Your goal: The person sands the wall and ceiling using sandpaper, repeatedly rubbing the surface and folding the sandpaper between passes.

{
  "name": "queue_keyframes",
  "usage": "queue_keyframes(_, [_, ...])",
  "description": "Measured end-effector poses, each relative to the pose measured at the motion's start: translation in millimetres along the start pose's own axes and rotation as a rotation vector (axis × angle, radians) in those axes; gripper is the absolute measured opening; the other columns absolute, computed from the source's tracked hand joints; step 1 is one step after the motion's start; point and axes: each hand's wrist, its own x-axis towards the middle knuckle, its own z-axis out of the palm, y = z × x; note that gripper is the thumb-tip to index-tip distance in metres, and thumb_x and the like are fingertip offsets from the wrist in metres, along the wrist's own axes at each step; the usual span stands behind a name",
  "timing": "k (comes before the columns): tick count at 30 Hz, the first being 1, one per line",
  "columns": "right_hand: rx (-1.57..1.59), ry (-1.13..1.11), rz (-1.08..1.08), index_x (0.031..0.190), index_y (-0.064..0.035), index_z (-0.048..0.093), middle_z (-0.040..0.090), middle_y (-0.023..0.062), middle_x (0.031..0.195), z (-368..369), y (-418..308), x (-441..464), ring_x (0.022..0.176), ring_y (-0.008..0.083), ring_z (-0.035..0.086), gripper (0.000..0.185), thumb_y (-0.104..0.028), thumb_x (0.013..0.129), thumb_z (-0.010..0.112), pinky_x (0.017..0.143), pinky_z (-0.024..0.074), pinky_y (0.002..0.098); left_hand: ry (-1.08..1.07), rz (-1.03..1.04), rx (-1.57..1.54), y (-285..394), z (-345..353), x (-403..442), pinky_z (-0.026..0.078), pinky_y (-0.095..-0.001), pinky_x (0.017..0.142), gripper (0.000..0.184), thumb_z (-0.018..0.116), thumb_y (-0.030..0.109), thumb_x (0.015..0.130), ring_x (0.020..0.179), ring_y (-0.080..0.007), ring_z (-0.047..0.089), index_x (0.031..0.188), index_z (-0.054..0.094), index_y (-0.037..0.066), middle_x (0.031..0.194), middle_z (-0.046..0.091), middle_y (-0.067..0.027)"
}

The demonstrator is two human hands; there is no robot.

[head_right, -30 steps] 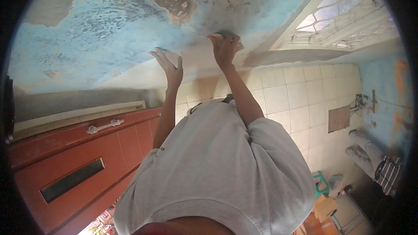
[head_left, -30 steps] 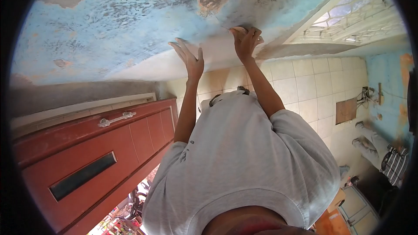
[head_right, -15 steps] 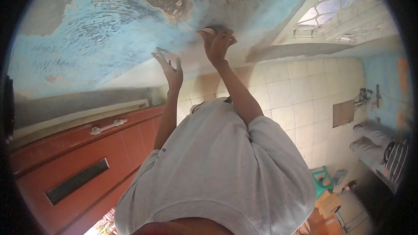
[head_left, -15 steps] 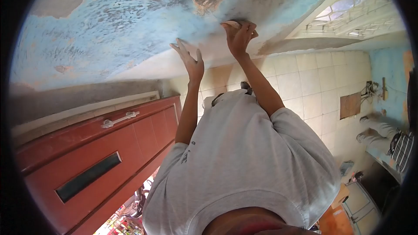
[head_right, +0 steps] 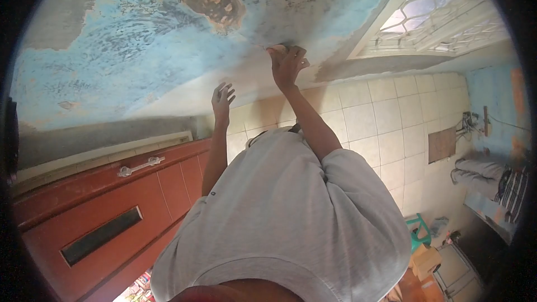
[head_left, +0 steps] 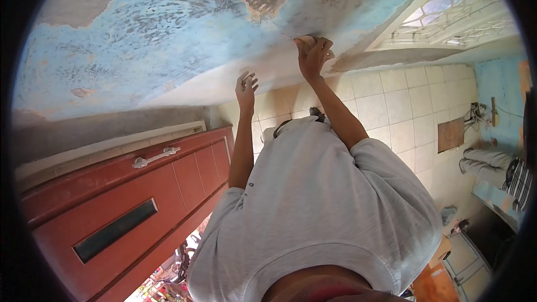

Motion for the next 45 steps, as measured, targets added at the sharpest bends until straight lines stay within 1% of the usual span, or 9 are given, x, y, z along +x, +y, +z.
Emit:
queue_keyframes(9, [-0.241,-0.061,-0.136,0.116,0.0062,0.053,0.046,0.0238,0.118,-8.0,-0.4,13.7,0.108,0.0416,0.048,0.069,-0.048,0.086,0.084,0.091,0.0388,0.0549,0.089,-0.030,-0.211,4.5,17.6,8.1,0.056,-0.0459,0.103,0.049,0.057,0.021,0.108,0.124,-0.0327,0.063,0.151,0.041,0.004,0.148,0.050,-0.0161])
queue_keyframes(12, [0.018,-0.034,-0.079,0.111,-0.0014,0.058,0.049,0.0229,0.124,-7.5,-6.5,14.5,0.116,0.0404,0.046,0.062,-0.057,0.090,0.075,0.094,0.0329,0.0607,0.152,-0.029,-0.262,7.5,17.0,14.5,0.058,-0.0459,0.101,0.054,0.059,0.021,0.107,0.123,-0.0340,0.063,0.153,0.036,0.004,0.147,0.047,-0.0151])
queue_keyframes(14, [-0.099,0.029,-0.343,0.111,-0.0001,0.058,0.049,0.0226,0.123,-8.2,-30.8,25.8,0.113,0.0404,0.049,0.064,-0.058,0.089,0.075,0.093,0.0351,0.0598,0.116,-0.033,-0.293,8.9,16.5,17.8,0.059,-0.0426,0.097,0.055,0.058,0.018,0.107,0.122,-0.0311,0.064,0.155,0.035,0.006,0.152,0.041,-0.0161])
queue_keyframes(20, [-0.024,-0.012,-0.178,0.115,0.0003,0.057,0.050,0.0221,0.120,-6.0,2.4,24.3,0.113,0.0395,0.049,0.067,-0.054,0.085,0.083,0.097,0.0285,0.0566,0.168,-0.061,-0.286,20.3,21.3,21.0,0.059,-0.0421,0.095,0.059,0.061,0.018,0.106,0.119,-0.0314,0.066,0.155,0.033,0.003,0.149,0.042,-0.0160])
queue_keyframes(26, [-0.181,0.064,-0.431,0.117,0.0012,0.055,0.048,0.0232,0.124,-4.9,-9.9,27.3,0.114,0.0396,0.048,0.067,-0.051,0.086,0.083,0.097,0.0285,0.0569,0.234,-0.058,-0.361,25.4,25.5,37.5,0.060,-0.0444,0.098,0.059,0.060,0.015,0.105,0.121,-0.0350,0.065,0.152,0.028,0.000,0.148,0.045,-0.0166])
queue_keyframes(30, [0.023,0.046,-0.189,0.119,-0.0028,0.054,0.050,0.0202,0.122,9.5,10.0,18.8,0.116,0.0384,0.046,0.064,-0.049,0.085,0.084,0.097,0.0272,0.0565,0.256,-0.100,-0.351,28.5,28.0,35.7,0.060,-0.0445,0.097,0.058,0.060,0.015,0.105,0.121,-0.0357,0.065,0.151,0.028,-0.001,0.144,0.049,-0.0163])
queue_keyframes(36, [-0.368,0.133,-0.525,0.116,-0.0022,0.055,0.055,0.0193,0.117,-12.8,-6.7,29.2,0.116,0.0387,0.048,0.062,-0.047,0.085,0.085,0.098,0.0330,0.0529,0.209,-0.064,-0.351,40.2,35.2,26.1,0.059,-0.0466,0.100,0.060,0.060,0.017,0.105,0.120,-0.0362,0.065,0.152,0.027,-0.001,0.141,0.054,-0.0174])
queue_keyframes(37, [-0.179,0.044,-0.228,0.115,-0.0011,0.055,0.055,0.0199,0.118,-12.6,-1.8,25.0,0.117,0.0387,0.048,0.060,-0.045,0.086,0.084,0.098,0.0331,0.0528,0.224,-0.069,-0.335,40.7,33.2,25.9,0.058,-0.0469,0.100,0.061,0.059,0.017,0.105,0.121,-0.0364,0.064,0.153,0.026,-0.001,0.143,0.052,-0.0175])
queue_keyframes(45, [-0.178,0.069,-0.412,0.120,-0.0007,0.052,0.055,0.0218,0.121,-8.3,-12.1,27.0,0.118,0.0381,0.048,0.065,-0.048,0.088,0.081,0.098,0.0261,0.0542,0.178,-0.062,-0.340,25.5,34.7,27.4,0.058,-0.0470,0.100,0.060,0.056,0.016,0.106,0.121,-0.0363,0.064,0.155,0.024,0.002,0.147,0.048,-0.0178])
